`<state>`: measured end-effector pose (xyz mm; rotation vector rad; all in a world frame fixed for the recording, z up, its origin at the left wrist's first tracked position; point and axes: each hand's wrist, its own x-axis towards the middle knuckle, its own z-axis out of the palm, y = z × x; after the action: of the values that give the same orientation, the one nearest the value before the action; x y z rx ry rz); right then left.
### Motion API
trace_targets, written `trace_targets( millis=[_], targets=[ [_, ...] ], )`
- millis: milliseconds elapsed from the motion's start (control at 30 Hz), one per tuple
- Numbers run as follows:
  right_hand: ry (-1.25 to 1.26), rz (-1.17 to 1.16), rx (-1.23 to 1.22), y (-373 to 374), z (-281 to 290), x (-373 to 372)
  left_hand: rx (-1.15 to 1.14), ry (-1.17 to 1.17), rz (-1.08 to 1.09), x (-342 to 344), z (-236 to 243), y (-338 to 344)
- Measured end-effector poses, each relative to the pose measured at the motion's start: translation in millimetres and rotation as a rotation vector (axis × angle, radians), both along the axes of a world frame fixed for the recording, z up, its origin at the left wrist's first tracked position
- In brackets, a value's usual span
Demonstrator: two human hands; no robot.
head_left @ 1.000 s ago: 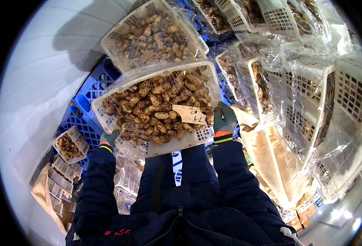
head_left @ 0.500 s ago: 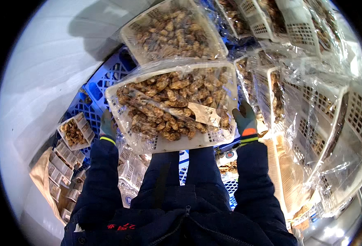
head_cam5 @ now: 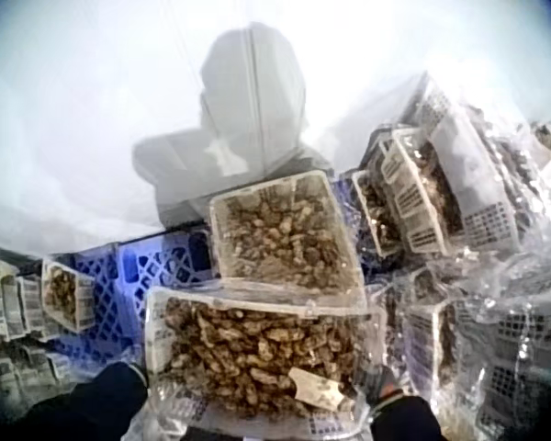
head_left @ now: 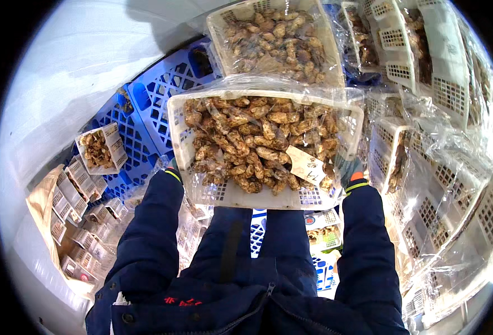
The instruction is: The person carries a white plastic basket filled with ginger roots through a warehouse, inspects several roots by hand, and then places the basket onto a stack of similar baskets.
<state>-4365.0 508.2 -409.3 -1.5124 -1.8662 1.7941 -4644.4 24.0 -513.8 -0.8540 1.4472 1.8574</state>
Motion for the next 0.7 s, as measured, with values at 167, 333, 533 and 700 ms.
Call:
trace_targets(
  millis=[167, 333, 533, 700],
  targets=[
    [-0.025, 0.047, -0.013, -25, -10, -29, -0.004, 0.029, 0.196, -8, -25, -56],
    [-0.061, 0.044, -0.017, -44, -13, -41, 0.238, 0.014, 0.053, -44, 29, -62],
    [-0.062, 0.081, -0.061, -75, -8, -62, 0.475, 0.027, -0.208, -154, 128, -24],
    [-0.077, 0.073, -0.049, -62, 3, -61, 0.194, 0.069, -0.456, -166, 173, 25]
  ],
)
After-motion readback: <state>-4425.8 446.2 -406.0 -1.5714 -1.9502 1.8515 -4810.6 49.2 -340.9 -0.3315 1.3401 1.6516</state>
